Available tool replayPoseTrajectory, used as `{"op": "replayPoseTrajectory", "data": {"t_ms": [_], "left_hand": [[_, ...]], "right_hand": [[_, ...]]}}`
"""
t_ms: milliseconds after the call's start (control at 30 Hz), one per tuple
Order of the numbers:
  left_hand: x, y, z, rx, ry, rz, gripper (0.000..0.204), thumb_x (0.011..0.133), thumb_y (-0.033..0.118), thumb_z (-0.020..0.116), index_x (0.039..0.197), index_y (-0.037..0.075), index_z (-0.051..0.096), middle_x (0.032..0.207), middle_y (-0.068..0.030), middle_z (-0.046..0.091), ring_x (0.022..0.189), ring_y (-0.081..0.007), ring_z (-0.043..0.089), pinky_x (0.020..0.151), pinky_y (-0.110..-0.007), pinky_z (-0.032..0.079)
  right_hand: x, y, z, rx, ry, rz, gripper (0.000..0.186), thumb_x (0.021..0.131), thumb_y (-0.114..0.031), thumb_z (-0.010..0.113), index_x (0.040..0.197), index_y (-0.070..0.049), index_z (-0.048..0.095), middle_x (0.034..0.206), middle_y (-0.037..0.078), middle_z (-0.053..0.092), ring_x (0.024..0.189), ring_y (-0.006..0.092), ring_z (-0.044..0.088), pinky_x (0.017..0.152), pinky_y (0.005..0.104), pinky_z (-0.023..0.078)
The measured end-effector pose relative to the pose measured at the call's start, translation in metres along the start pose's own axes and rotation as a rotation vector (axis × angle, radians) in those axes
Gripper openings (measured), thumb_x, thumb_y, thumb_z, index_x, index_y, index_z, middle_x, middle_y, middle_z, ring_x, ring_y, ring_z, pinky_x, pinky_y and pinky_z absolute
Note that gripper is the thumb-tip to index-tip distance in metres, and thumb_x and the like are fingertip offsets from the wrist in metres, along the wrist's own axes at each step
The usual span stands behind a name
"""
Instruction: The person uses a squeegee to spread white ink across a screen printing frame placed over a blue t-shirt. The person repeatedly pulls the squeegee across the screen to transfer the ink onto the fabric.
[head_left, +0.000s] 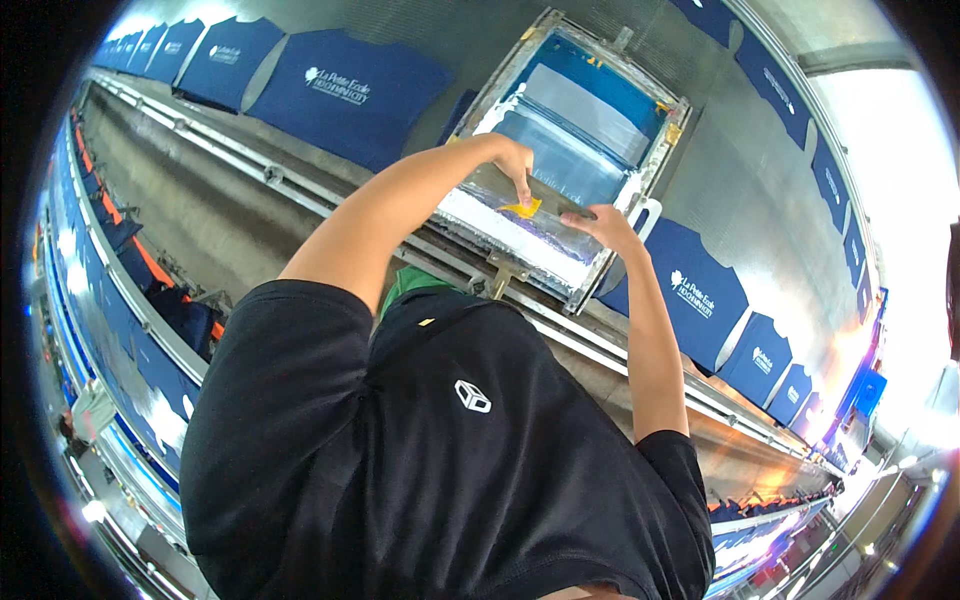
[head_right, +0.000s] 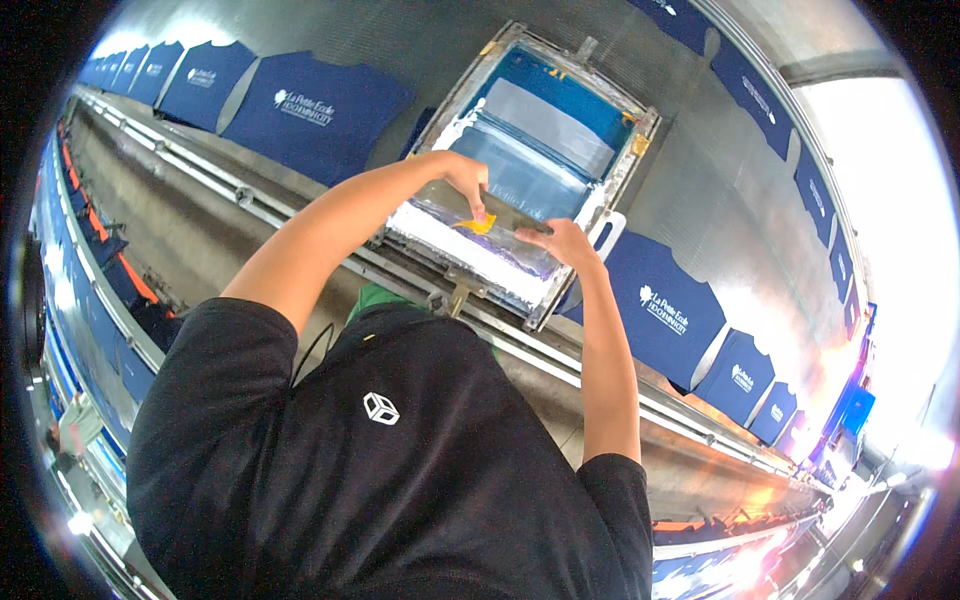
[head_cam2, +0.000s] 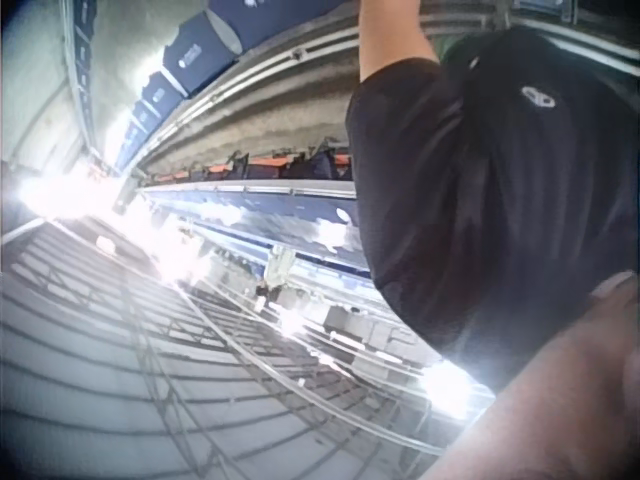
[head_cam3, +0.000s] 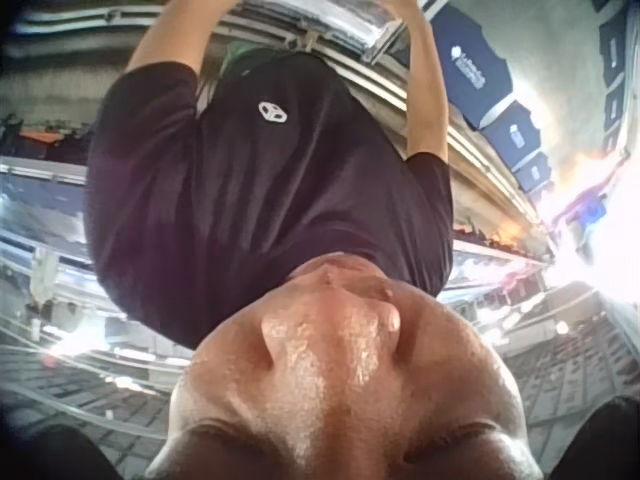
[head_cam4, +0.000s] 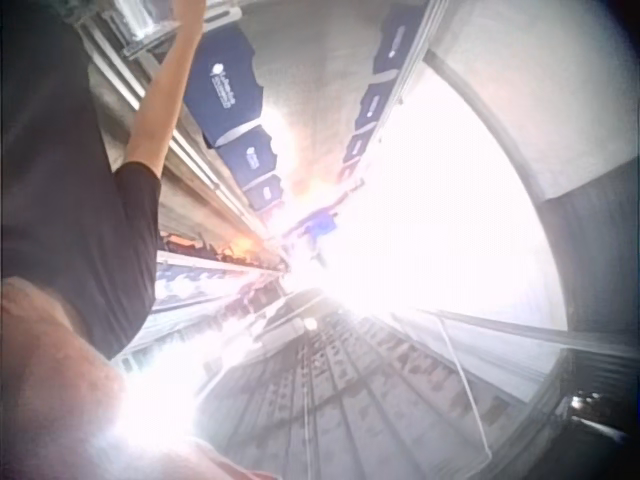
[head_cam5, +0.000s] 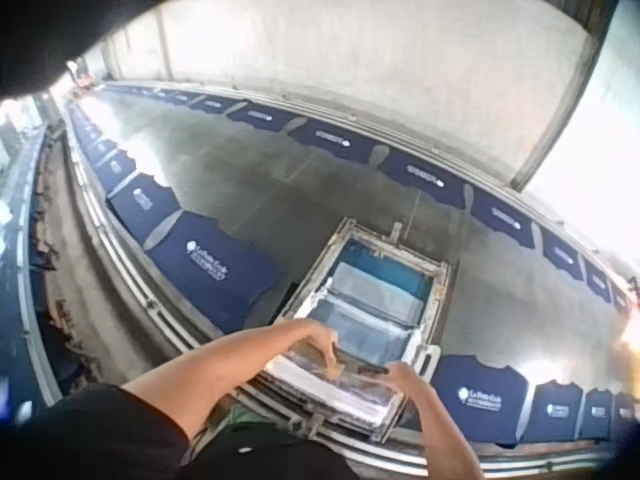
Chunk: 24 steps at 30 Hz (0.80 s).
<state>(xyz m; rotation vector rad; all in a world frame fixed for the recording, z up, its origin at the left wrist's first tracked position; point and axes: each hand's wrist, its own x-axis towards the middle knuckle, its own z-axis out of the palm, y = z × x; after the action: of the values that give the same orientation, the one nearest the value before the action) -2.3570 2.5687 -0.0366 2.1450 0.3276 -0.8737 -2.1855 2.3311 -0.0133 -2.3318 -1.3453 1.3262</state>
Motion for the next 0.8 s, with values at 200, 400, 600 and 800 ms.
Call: {"op": "replayPoseTrajectory", "data": {"t_ms": [200,400,600,800], "left_hand": [[-0.025,0.035,-0.068,0.077,0.464,0.079,0.061,0.070,0.049,0.088,0.116,0.011,0.077,0.104,-0.0130,0.078,0.098,-0.0294,0.074,0.086,-0.043,0.056],[-0.025,0.041,-0.083,0.166,0.629,0.076,0.040,0.080,0.026,0.082,0.118,0.015,0.077,0.106,-0.0118,0.078,0.100,-0.0306,0.074,0.088,-0.043,0.056],[-0.053,0.036,-0.001,0.160,0.748,0.170,0.047,0.075,0.002,0.071,0.120,0.014,0.077,0.106,-0.0116,0.078,0.092,-0.0268,0.075,0.083,-0.039,0.059],[-0.132,0.029,0.150,0.130,0.744,0.206,0.054,0.081,0.003,0.075,0.133,0.015,0.068,0.139,-0.0094,0.066,0.116,-0.0229,0.067,0.087,-0.040,0.061]], "right_hand": [[-0.004,0.076,-0.042,0.596,0.924,0.092,0.042,0.104,-0.040,0.061,0.121,-0.003,0.068,0.103,0.010,0.075,0.098,0.0193,0.071,0.085,0.0348,0.054],[0.019,0.094,-0.013,0.964,0.757,0.118,0.034,0.105,-0.036,0.062,0.124,-0.007,0.065,0.079,0.008,0.066,0.055,0.0118,0.059,0.048,0.0304,0.046],[0.026,0.100,-0.024,0.948,0.967,0.049,0.027,0.104,-0.030,0.062,0.108,-0.007,0.075,0.065,0.000,0.056,0.053,0.0089,0.049,0.047,0.0307,0.039],[0.007,0.051,-0.053,0.813,1.152,0.057,0.028,0.101,-0.028,0.061,0.099,-0.007,0.079,0.069,0.002,0.062,0.056,0.0103,0.053,0.053,0.0308,0.042]]}}
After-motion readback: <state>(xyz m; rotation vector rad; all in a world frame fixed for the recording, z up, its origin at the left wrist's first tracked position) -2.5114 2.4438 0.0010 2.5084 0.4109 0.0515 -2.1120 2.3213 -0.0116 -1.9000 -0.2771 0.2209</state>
